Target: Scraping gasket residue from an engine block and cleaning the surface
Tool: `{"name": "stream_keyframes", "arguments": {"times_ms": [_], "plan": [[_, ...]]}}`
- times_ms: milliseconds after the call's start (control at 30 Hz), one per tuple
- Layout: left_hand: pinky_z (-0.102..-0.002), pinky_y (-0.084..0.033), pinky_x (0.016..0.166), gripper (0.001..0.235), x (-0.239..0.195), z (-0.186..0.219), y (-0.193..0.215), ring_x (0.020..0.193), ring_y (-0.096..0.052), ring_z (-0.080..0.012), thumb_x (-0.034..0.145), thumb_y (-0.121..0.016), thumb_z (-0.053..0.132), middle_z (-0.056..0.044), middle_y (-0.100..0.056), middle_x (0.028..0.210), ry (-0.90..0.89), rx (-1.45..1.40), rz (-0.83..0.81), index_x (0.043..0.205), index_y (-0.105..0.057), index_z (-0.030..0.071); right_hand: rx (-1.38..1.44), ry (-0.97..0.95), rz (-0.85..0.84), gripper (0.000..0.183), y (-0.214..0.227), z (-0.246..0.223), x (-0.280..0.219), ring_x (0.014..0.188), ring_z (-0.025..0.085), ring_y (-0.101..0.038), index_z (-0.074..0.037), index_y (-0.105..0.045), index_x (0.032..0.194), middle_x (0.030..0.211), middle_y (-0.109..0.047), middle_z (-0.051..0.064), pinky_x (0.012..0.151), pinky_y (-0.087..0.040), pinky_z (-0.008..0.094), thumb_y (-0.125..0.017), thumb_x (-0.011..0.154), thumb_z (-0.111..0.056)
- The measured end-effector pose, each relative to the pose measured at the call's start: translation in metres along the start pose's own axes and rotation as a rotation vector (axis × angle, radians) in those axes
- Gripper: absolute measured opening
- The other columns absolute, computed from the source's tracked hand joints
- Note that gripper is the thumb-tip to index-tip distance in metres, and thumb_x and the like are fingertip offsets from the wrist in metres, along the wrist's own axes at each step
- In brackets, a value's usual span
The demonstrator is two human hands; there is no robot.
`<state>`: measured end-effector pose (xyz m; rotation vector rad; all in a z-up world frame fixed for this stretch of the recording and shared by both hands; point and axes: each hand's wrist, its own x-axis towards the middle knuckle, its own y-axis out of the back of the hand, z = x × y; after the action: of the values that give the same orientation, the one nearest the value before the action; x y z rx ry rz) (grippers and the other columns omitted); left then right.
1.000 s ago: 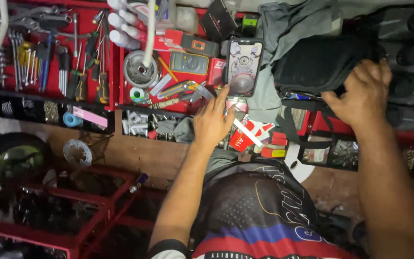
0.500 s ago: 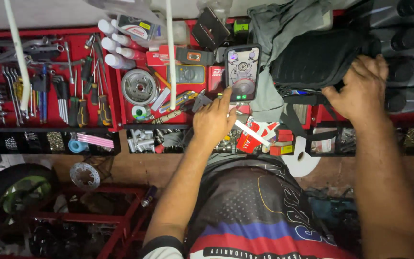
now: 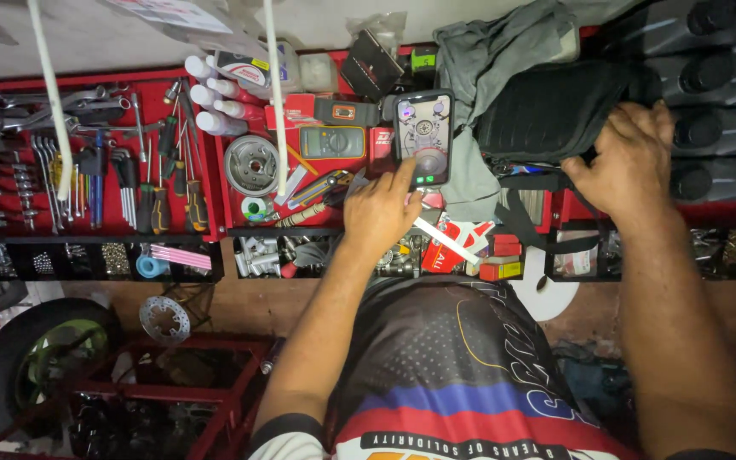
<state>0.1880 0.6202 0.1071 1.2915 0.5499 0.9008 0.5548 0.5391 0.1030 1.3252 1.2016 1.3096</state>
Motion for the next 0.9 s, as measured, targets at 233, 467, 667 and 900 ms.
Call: {"name": "stream_keyframes", "arguments": {"times_ms": [233,467,667,900], "plan": [[-0.042,-0.051,0.052,0.055,0.011,0.005,-0.005,0.061,-0.062,-0.0237,0.079,-0.072,0.040,0.000,-0.056,0.072,-0.041,0.032,0.045,0.132,-0.065,0.025,0.002,-0.005,0.026,0.043,0.002,-0.002,0.002,0.126,0.036,-0.067,-0.004,-0.074,0.107,0.108,-0.072,0.012,0.125,-0.038,0.058,-0.081,0.083,-0.039],[-0.041,-0.055,0.058,0.047,0.014,0.002,0.007,0.059,-0.064,-0.0272,0.086,-0.067,0.037,-0.001,-0.060,0.070,-0.024,-0.006,0.077,0.130,-0.064,0.021,-0.035,-0.021,-0.005,0.048,-0.004,0.001,0.000,0.130,0.033,-0.066,-0.004,-0.076,0.109,0.114,-0.075,0.011,0.129,-0.035,0.055,-0.081,0.082,-0.043],[-0.044,-0.054,0.061,0.052,0.016,0.003,-0.002,0.058,-0.061,-0.0262,0.084,-0.072,0.039,0.000,-0.057,0.071,-0.045,0.014,0.103,0.131,-0.066,0.018,-0.005,-0.011,-0.003,0.044,0.006,-0.004,0.004,0.129,0.033,-0.067,-0.004,-0.077,0.111,0.116,-0.076,0.010,0.127,-0.036,0.055,-0.079,0.086,-0.039],[-0.041,-0.059,0.065,0.053,0.016,-0.001,-0.007,0.060,-0.065,-0.0265,0.086,-0.071,0.041,-0.001,-0.059,0.071,-0.011,0.058,0.120,0.131,-0.065,0.015,0.012,0.008,0.052,0.044,0.004,-0.004,0.003,0.127,0.034,-0.069,-0.002,-0.077,0.111,0.112,-0.075,0.011,0.125,-0.039,0.058,-0.082,0.085,-0.038]]}}
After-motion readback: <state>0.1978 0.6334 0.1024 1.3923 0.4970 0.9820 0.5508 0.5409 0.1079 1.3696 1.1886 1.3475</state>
